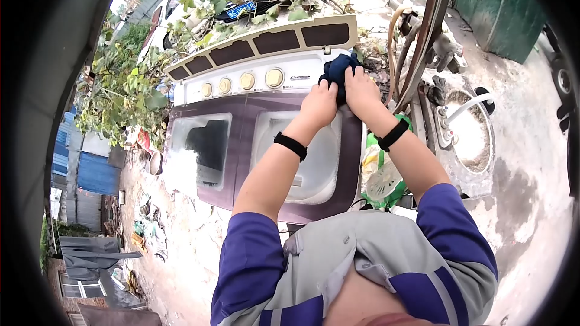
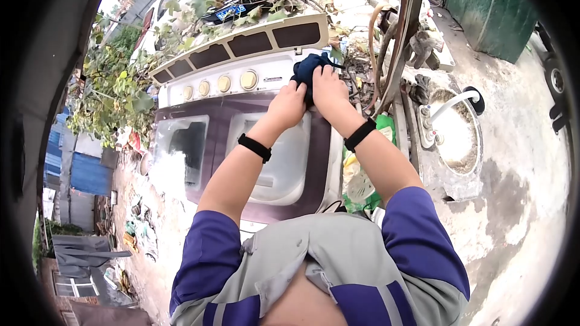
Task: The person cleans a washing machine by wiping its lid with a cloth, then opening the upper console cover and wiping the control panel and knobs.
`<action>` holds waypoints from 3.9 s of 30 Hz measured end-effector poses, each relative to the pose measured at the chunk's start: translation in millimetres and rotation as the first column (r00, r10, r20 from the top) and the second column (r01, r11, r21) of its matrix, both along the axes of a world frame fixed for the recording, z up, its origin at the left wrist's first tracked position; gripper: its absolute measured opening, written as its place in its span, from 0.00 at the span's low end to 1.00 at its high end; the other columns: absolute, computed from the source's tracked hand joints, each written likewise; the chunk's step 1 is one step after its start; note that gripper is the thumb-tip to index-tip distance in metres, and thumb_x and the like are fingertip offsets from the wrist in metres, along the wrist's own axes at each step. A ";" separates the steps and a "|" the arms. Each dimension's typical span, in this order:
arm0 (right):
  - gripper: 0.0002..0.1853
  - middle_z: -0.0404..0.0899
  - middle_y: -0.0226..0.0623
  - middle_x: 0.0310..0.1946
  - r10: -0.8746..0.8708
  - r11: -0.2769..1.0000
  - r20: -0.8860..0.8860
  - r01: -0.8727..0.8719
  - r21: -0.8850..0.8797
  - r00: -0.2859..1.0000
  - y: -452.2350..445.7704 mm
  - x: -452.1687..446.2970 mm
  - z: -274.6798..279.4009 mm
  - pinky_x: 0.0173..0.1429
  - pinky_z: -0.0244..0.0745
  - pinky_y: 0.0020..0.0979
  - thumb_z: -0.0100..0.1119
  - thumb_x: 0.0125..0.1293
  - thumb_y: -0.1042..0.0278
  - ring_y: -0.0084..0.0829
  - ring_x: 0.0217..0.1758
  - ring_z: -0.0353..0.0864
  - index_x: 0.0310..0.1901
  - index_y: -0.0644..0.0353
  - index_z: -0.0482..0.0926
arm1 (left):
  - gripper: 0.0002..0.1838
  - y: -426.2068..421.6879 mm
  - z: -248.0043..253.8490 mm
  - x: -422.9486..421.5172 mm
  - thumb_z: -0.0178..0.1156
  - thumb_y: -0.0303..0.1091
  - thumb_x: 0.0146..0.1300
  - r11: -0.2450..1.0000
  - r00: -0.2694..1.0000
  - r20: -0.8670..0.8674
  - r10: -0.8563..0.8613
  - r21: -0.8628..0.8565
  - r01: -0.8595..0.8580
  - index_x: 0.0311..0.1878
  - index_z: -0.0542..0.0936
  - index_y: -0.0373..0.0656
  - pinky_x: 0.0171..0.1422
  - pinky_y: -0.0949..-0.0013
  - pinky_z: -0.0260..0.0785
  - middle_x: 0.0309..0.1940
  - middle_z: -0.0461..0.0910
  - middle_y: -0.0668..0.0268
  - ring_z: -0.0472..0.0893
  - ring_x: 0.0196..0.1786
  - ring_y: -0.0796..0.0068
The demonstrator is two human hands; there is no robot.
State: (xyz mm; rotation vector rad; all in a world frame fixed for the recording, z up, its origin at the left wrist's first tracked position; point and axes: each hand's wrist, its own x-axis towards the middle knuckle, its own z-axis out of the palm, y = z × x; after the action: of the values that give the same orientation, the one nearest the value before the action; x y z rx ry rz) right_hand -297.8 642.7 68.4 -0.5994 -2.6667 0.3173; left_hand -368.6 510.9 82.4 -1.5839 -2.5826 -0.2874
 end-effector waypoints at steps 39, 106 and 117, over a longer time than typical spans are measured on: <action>0.19 0.78 0.67 0.46 -0.126 0.594 -0.274 -0.149 -0.791 0.953 19.1 58.2 -92.1 0.58 0.70 0.52 0.49 0.65 0.69 0.61 0.51 0.77 0.53 0.74 0.68 | 0.19 47.2 35.1 -45.3 0.63 0.26 0.59 0.973 0.965 0.156 -0.210 -0.067 0.222 0.55 0.79 0.45 0.53 0.56 0.71 0.43 0.77 0.52 0.77 0.48 0.47; 0.23 0.79 0.56 0.45 -0.097 0.797 -0.395 -0.166 -0.581 0.914 27.2 34.7 -30.5 0.57 0.72 0.42 0.46 0.56 0.81 0.54 0.50 0.77 0.54 0.59 0.77 | 0.18 28.7 -1.7 -33.3 0.56 0.24 0.61 0.994 0.997 -0.058 0.040 0.099 -0.034 0.55 0.79 0.44 0.53 0.54 0.73 0.41 0.78 0.48 0.79 0.47 0.47; 0.23 0.74 0.51 0.52 0.124 0.944 -0.342 -0.217 -0.250 0.931 15.6 44.1 -24.5 0.65 0.67 0.42 0.65 0.63 0.58 0.51 0.58 0.73 0.54 0.65 0.77 | 0.09 7.4 -0.2 -0.8 0.57 0.28 0.59 0.995 0.957 -0.275 0.093 0.008 -0.095 0.43 0.77 0.40 0.46 0.56 0.76 0.40 0.77 0.53 0.79 0.45 0.53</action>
State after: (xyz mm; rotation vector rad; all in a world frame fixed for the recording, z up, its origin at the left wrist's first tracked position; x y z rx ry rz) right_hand -253.7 658.3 43.9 -0.3543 -2.3733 0.7896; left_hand -369.4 518.4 82.2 -1.3843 -2.4347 -0.0461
